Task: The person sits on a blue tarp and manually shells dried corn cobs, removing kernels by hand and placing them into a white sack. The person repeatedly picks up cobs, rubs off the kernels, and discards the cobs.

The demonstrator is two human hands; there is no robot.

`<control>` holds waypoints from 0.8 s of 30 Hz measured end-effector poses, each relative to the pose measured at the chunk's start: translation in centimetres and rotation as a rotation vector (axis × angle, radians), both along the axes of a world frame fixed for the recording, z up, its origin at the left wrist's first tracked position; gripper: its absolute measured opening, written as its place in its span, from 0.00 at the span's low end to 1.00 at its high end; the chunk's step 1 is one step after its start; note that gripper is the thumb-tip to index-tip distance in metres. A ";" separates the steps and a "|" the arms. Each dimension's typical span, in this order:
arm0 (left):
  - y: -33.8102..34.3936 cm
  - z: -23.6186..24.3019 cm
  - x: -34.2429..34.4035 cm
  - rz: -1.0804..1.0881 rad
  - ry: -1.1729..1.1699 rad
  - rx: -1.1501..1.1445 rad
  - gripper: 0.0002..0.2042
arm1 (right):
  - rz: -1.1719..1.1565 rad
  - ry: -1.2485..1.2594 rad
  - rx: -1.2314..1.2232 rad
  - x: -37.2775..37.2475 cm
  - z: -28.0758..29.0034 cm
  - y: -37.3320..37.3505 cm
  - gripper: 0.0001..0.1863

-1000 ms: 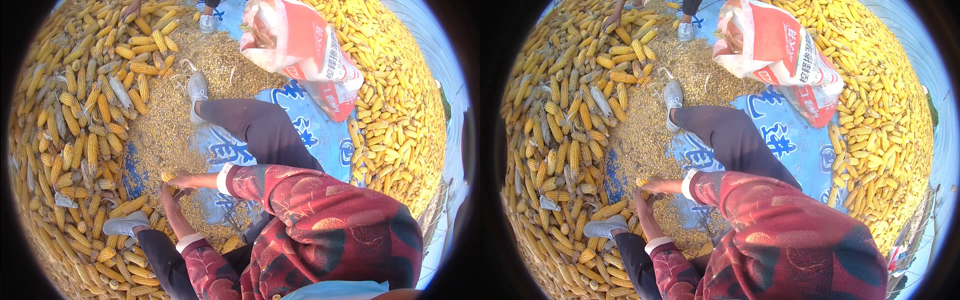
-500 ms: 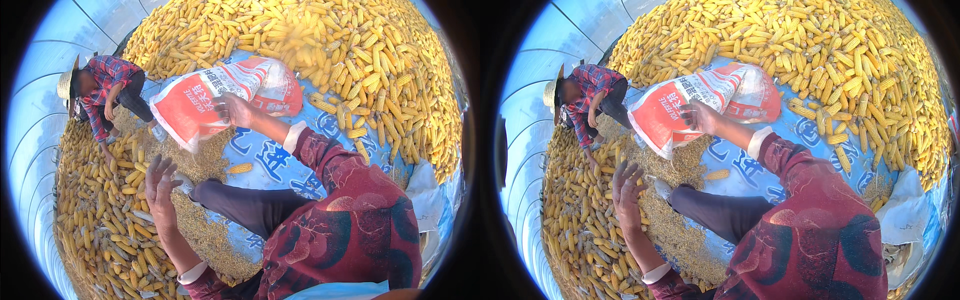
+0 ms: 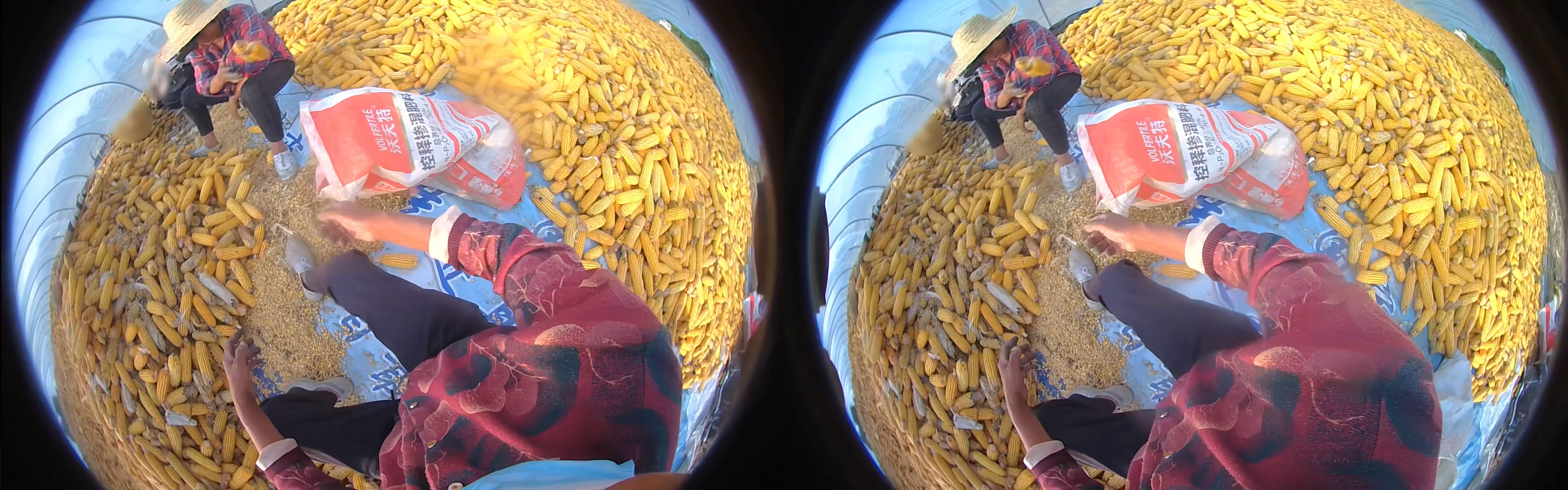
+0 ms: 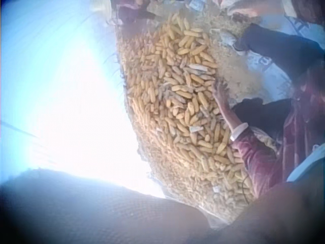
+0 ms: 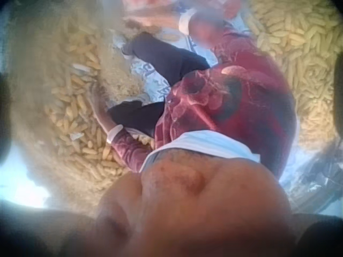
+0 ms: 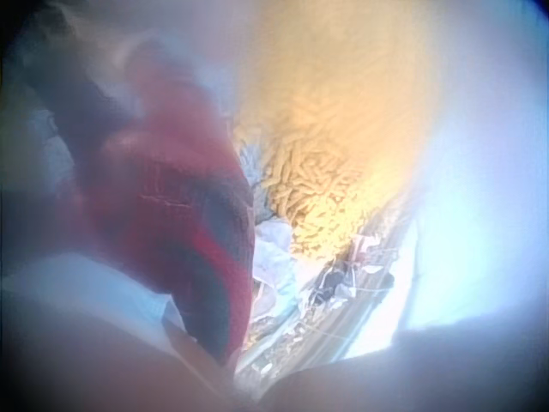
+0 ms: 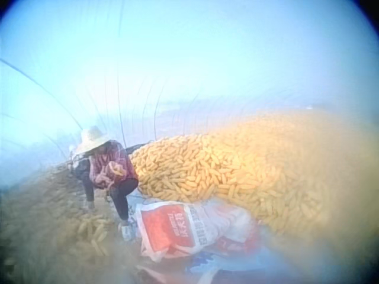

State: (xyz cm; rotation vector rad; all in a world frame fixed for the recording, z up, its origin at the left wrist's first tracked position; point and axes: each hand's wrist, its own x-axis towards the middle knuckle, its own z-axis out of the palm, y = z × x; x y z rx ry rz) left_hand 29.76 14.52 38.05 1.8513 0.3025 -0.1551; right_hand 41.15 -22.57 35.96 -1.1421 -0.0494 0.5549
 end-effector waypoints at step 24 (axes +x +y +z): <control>16.9 -18.2 -11.8 0.722 0.129 -0.221 0.21 | 0.470 -0.221 -0.515 7.7 -3.3 21.3 0.18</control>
